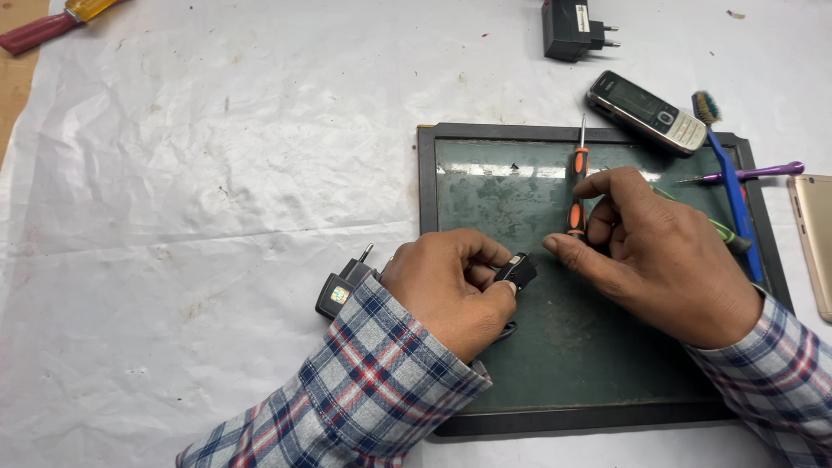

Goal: The person repairs a phone charger plug on a work mat. They pry open the charger plug housing with a small screwdriver, pull out the internal wiring, brush debris from the parts, and reassemble the plug housing while working the cable and connector by hand.

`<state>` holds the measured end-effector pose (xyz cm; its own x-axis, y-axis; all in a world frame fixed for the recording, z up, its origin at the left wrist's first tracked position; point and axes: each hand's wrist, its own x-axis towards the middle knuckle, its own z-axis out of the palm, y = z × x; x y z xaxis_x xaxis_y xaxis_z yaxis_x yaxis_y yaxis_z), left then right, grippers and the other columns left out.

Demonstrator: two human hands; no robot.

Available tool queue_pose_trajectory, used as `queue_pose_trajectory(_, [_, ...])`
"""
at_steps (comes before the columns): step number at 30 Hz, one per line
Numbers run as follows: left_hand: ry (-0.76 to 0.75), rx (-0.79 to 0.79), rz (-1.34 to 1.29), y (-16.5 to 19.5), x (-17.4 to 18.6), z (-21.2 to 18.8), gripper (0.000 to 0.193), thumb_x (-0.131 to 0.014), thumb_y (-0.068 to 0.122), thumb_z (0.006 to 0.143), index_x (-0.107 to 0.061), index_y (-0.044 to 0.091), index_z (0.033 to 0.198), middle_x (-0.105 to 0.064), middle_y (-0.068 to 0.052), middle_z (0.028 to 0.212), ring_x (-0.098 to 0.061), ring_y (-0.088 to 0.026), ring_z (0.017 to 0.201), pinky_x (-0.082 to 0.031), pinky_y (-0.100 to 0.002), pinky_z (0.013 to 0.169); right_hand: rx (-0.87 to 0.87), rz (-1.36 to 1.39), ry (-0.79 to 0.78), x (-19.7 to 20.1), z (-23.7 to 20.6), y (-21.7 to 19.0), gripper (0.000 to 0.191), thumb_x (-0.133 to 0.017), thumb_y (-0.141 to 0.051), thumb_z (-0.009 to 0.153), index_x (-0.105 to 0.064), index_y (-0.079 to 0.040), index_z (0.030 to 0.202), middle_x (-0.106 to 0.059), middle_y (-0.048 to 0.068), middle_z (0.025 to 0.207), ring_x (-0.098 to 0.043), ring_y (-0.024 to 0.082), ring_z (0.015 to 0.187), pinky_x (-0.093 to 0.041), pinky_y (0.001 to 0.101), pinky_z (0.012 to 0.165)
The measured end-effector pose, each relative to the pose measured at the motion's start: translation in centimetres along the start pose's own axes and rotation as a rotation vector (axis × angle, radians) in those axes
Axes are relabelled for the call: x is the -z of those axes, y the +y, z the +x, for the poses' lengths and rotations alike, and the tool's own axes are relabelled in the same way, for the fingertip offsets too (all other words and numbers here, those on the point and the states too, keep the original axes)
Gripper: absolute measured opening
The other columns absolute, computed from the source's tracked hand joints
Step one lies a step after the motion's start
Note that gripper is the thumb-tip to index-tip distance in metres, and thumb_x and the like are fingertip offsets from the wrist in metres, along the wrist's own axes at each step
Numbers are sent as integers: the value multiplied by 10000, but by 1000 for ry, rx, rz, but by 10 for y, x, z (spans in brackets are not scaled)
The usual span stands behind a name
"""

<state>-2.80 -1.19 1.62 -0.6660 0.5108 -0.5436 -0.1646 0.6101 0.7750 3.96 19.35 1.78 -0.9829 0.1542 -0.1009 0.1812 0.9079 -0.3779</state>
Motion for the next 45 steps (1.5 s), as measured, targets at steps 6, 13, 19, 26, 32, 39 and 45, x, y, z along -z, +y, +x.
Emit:
queue_pose_trajectory(6, [0,3,-55,-2,1,-1,315,-704,168,731,-776,96,1029,-777,-14,755,-741,-108,666,-616,-280,682,-74,-46,61,13,-12,31,472,-816,-266,872,-633,35,1186,-632,59,722,-613,122,528,-496,283,458])
queue_pose_trajectory(13, [-41,13,-50,-4,2,3,306,-714,200,775,-766,74,1049,-775,-29,793,-737,-106,684,-623,-274,698,-244,-94,215,41,-19,113,238,-710,-63,988,-697,95,1165,-693,137,765,-655,165,613,-541,290,527])
queue_pose_trajectory(19, [-67,29,-68,-5,4,4,296,-703,184,785,-760,52,1044,-778,-39,804,-728,-95,666,-626,-269,677,-39,-499,312,41,-15,140,235,-727,-1,864,-775,37,1091,-666,157,851,-673,212,690,-577,340,665])
queue_pose_trajectory(26, [-72,9,-86,-7,3,5,295,-700,170,785,-766,34,1038,-774,-52,797,-717,-98,646,-630,-262,649,-59,-180,357,39,-16,101,220,-712,-42,935,-721,87,1114,-683,165,883,-680,228,772,-579,356,657])
queue_pose_trajectory(32, [-60,-12,-74,-8,3,4,305,-686,142,766,-765,36,1040,-775,-57,800,-724,-96,655,-633,-264,660,24,-41,183,23,-11,53,218,-740,-136,948,-695,32,1079,-685,114,777,-668,192,674,-546,326,581])
queue_pose_trajectory(39, [-45,5,-92,-5,2,3,301,-681,144,747,-780,51,1015,-785,-48,788,-747,-110,677,-628,-273,682,-221,-425,29,38,-18,48,213,-752,-267,896,-768,-110,1040,-712,56,904,-700,195,729,-558,347,667])
queue_pose_trajectory(45, [-38,5,-52,-4,1,2,281,-687,159,747,-773,71,1000,-787,-49,787,-767,-126,692,-643,-283,697,-182,-538,14,25,-27,55,199,-737,-281,899,-759,-112,1001,-694,49,909,-698,204,793,-568,351,725])
